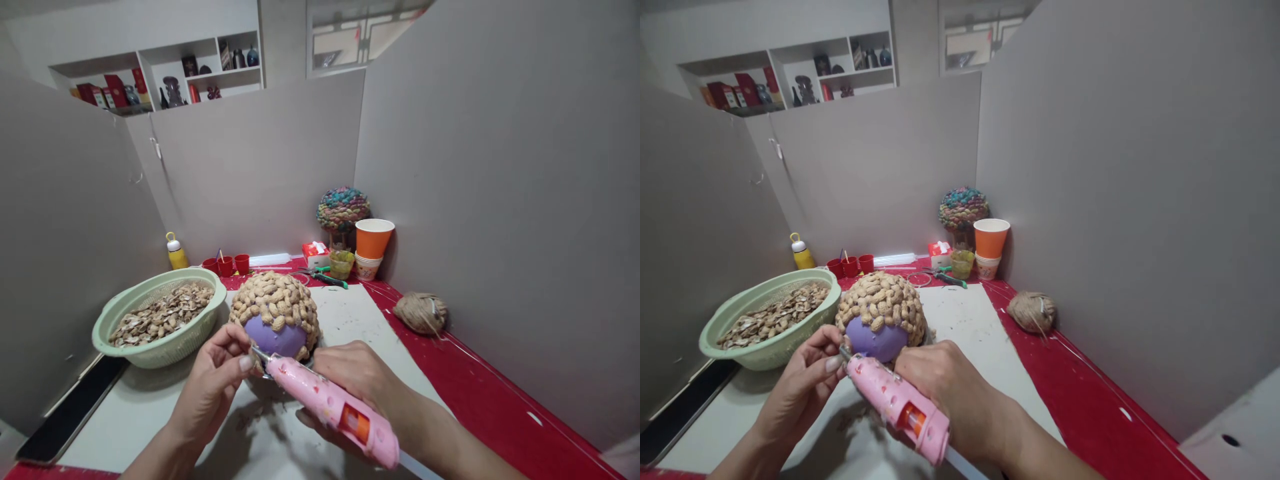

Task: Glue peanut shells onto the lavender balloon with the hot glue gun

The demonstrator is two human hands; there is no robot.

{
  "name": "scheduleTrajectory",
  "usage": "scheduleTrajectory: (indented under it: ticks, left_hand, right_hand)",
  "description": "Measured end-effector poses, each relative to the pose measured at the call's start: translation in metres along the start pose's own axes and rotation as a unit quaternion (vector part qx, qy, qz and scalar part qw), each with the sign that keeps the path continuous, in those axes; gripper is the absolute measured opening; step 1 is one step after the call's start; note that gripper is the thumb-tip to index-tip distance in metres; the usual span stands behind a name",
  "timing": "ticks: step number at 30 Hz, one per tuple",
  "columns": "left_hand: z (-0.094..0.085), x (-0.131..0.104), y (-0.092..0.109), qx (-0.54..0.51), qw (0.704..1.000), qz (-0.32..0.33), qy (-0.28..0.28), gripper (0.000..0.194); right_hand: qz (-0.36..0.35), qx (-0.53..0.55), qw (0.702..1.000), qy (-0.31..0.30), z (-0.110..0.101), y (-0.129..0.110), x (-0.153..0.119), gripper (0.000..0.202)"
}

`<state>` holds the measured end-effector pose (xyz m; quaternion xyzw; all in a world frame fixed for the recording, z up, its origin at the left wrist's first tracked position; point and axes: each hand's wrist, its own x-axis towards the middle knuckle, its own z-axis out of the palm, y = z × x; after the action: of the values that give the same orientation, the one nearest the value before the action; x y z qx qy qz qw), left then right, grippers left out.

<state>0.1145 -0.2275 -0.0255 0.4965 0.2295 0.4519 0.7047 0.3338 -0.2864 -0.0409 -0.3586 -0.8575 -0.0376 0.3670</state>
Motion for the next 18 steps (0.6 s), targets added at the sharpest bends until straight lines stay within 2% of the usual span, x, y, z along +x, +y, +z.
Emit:
scheduleTrajectory:
  ticks: [9,15,18]
  left_hand:
    - [-0.001,0.0,0.001,-0.004,1.0,0.006,-0.003,0.027]
    - [-0.008,-0.003,0.017,-0.005,0.996,0.08,0.028,0.025]
    - [-0.014,-0.001,0.022,0.021,0.991,0.118,0.052,0.023]
  right_hand:
    - [0.014,-0.015,1.0,0.018,0.005,0.006,-0.002,0.03]
    - [0.009,-0.008,0.987,0.161,-0.002,0.009,0.007,0.018]
    - [0.071,-0.002,0.983,0.169,-0.011,0.012,0.009,0.01]
